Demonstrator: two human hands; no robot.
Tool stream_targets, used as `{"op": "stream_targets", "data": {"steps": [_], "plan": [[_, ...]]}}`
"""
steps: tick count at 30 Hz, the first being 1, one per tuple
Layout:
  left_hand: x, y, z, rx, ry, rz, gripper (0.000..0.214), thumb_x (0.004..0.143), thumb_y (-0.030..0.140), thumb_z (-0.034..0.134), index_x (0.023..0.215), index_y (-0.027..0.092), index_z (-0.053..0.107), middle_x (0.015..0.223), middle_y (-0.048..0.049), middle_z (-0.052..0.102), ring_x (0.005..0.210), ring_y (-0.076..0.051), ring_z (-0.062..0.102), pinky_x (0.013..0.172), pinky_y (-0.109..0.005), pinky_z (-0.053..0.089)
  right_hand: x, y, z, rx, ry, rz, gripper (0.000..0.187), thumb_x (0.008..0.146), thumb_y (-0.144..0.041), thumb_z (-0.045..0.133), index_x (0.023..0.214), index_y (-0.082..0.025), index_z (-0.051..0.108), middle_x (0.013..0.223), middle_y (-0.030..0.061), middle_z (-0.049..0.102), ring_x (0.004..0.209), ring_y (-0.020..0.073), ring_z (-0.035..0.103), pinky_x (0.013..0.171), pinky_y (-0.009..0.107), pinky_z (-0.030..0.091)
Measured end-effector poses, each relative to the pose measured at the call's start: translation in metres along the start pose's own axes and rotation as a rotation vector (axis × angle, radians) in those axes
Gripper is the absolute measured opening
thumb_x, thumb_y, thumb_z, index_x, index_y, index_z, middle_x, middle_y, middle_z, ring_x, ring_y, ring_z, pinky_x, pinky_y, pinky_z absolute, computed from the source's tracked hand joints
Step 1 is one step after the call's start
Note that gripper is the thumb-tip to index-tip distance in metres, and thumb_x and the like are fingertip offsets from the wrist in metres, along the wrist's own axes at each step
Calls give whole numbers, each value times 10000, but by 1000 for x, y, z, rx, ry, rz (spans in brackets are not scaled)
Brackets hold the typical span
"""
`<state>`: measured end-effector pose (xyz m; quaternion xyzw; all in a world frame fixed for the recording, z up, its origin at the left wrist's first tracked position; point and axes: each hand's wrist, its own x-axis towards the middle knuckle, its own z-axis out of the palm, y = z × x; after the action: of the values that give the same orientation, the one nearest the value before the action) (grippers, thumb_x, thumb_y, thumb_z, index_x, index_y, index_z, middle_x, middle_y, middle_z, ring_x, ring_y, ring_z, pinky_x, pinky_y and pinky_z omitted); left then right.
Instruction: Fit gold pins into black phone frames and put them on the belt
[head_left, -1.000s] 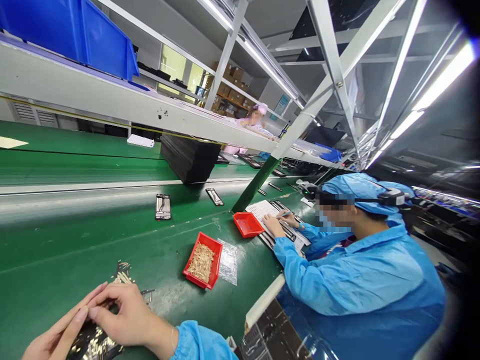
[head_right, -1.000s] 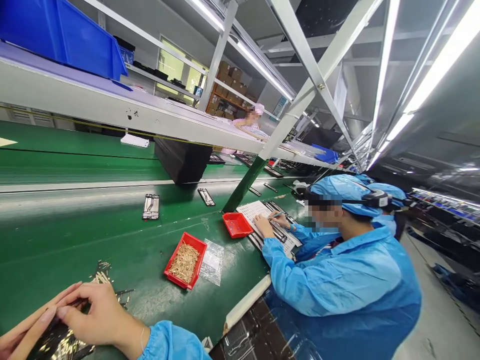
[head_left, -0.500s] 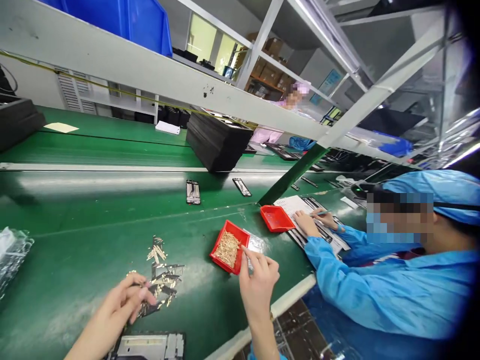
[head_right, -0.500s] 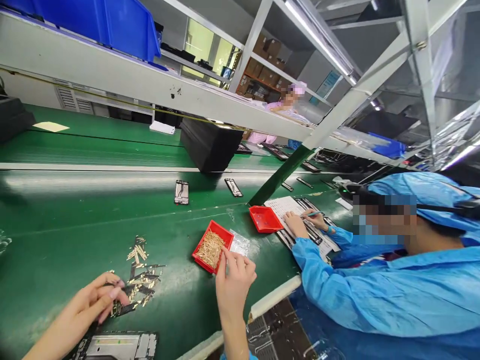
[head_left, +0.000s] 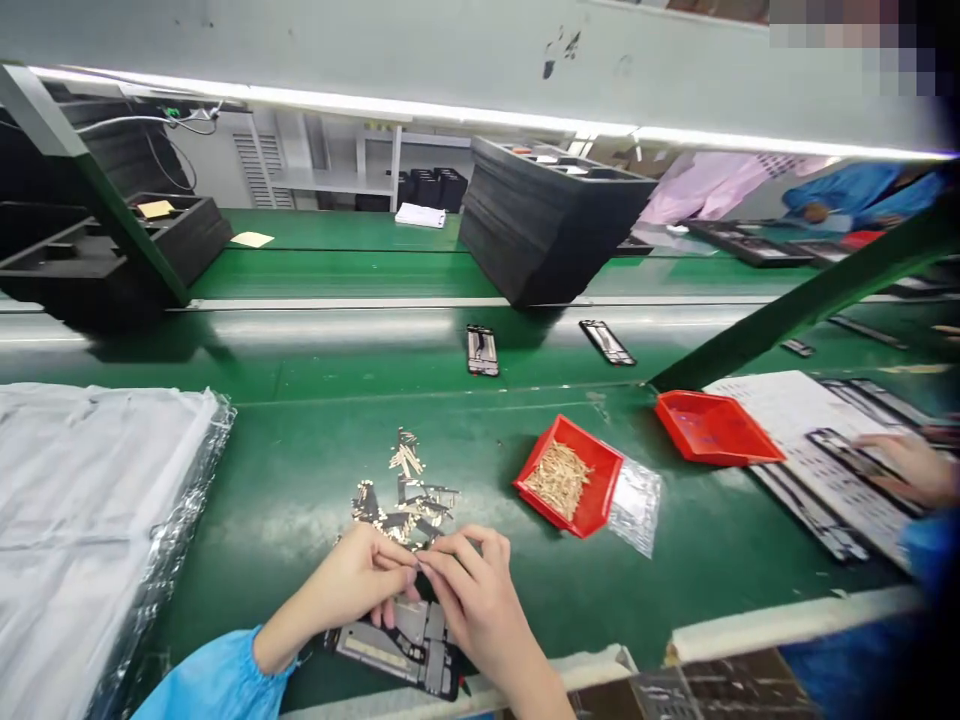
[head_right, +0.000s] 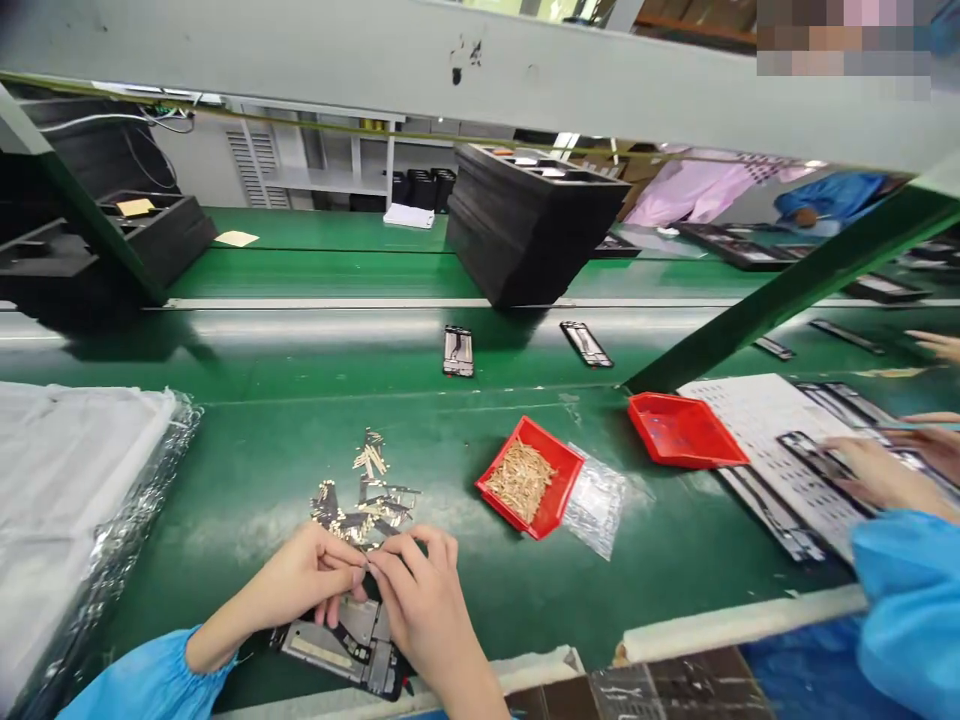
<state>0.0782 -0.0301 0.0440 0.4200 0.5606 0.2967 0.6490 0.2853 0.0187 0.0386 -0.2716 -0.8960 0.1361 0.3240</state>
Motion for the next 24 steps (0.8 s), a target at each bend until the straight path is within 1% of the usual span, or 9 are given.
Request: {"op": "stream_targets", "data": {"steps": [3, 6, 8, 10, 13, 16, 20, 22, 24], "plan": [[-1, -2, 0, 67, 7, 32, 265, 836, 325, 689, 779, 106, 828, 664, -64, 753, 514, -145, 631, 487, -204, 464, 0, 3, 4, 13, -17, -25, 187, 1096, -128, 538, 1103, -199, 711, 1001, 62, 754, 1006, 232, 588, 868, 379, 424], [-2, -2, 1, 85, 18, 47, 236, 842, 292, 700, 829, 109, 848, 783, -82, 813, 552, -138, 640, 543, -210, 499, -3, 17, -3, -58, 18, 0, 154, 1079, -137, 563, 1073, -200, 704, 997, 63, 758, 986, 230, 603, 874, 384, 415], [-2, -1, 1, 54, 35, 26, 283, 846, 335, 724, 914, 95, 860, 841, -107, 834, 550, -147, 657, 537, -223, 508, -6, 38, -18, -159, 114, 45, 123, 1063, -165, 600, 1061, -212, 714, 987, 64, 763, 972, 237, 626, 887, 397, 414], [-2, 0, 0, -9, 38, -9, 394, 830, 392, 769, 1045, 72, 850, 885, -134, 844, 534, -154, 669, 509, -230, 504, -7, 64, -37, -305, 265, 113, 107, 1053, -194, 627, 1074, -217, 729, 988, 76, 766, 963, 252, 647, 909, 423, 417], [-2, 1, -3, -108, -19, -38, 647, 809, 436, 826, 1329, 60, 746, 909, -147, 851, 512, -157, 676, 491, -234, 514, -5, 90, -60, -540, 401, 241, 194, 1069, -225, 600, 1196, -193, 742, 1156, 157, 750, 1035, 308, 643, 934, 486, 408], [-1, 0, -5, -186, -97, -27, 794, 811, 449, 857, 1475, 77, 630, 902, -146, 854, 509, -161, 686, 494, -235, 525, -5, 77, -58, -446, 286, 150, 228, 1075, -209, 598, 1262, -217, 729, 1233, 158, 724, 1090, 313, 633, 939, 483, 405], [1, -5, -5, -260, -155, -14, 842, 795, 482, 886, 1478, 83, 596, 873, -142, 848, 486, -161, 696, 482, -221, 511, -11, 30, -30, -162, 20, -80, 234, 1074, -150, 613, 1240, -268, 730, 1170, 81, 747, 1071, 262, 606, 948, 418, 415], [1, -6, -6, -267, -173, -15, 837, 798, 491, 888, 1470, 86, 598, 866, -137, 847, 478, -161, 699, 484, -221, 518, -14, 17, -19, -108, -20, -116, 205, 1077, -150, 626, 1221, -255, 728, 1121, 69, 758, 1046, 257, 586, 939, 410, 403], [-1, -6, -6, -259, -196, -17, 825, 811, 490, 880, 1477, 93, 598, 876, -135, 849, 478, -160, 701, 486, -225, 530, -17, 15, -12, -94, -7, -117, 165, 1077, -147, 637, 1184, -236, 726, 1043, 59, 762, 1010, 257, 567, 926, 414, 381]]}}
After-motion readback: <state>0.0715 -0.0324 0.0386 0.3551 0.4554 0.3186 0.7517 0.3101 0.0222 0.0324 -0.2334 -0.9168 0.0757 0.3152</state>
